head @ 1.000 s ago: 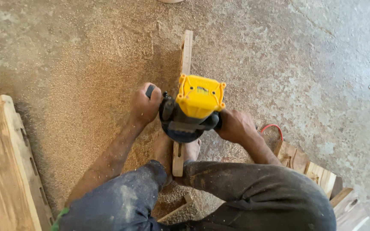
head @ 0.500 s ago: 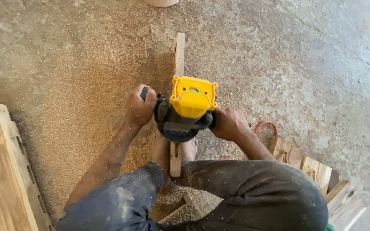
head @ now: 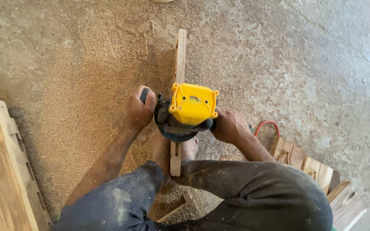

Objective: The person selects a wooden plank from a pile and uses a handheld electric router to cut grooves along its length. The person sits on the floor, stabilizing the plank with their feet while guiding the tool along the wood.

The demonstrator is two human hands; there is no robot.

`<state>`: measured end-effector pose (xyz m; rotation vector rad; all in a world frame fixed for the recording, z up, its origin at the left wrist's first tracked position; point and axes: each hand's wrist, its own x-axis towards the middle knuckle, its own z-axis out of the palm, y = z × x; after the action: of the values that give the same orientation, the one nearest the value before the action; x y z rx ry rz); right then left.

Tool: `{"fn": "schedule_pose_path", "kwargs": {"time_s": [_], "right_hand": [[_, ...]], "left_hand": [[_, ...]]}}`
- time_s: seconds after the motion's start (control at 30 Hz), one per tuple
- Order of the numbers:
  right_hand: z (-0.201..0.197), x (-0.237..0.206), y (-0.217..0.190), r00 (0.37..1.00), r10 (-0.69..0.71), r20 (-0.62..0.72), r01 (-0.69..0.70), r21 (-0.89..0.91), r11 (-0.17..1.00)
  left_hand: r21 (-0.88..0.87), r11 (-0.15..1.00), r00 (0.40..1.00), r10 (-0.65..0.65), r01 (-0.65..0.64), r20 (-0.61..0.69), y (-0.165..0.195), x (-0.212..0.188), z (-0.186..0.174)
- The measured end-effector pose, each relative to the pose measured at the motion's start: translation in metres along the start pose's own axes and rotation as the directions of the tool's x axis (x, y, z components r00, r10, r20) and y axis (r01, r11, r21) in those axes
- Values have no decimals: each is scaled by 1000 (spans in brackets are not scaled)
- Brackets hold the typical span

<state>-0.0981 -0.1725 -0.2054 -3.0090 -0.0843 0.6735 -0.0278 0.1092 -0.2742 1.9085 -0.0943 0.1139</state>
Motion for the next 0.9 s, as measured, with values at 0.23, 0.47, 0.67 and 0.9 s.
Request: {"fn": "schedule_pose_path", "kwargs": {"time_s": [0.23, 0.47, 0.67, 0.9], "right_hand": [[-22, 5, 5, 971, -88, -222, 102, 53, 993], [7, -2, 0, 992, -54, -114, 57, 21, 998], [-3, 8, 4, 1000, 0, -25, 1, 40, 999], [-19, 5, 3, 956, -133, -261, 150, 45, 988]], "left_hand": [[69, 995, 997, -70, 69, 21, 12, 31, 4], [-39, 999, 999, 29, -29, -19, 6, -6, -1], [-8, 1000, 1000, 17, -17, 0, -4, 10, 3], [54, 998, 999, -47, 46, 24, 6, 29, 3]]}}
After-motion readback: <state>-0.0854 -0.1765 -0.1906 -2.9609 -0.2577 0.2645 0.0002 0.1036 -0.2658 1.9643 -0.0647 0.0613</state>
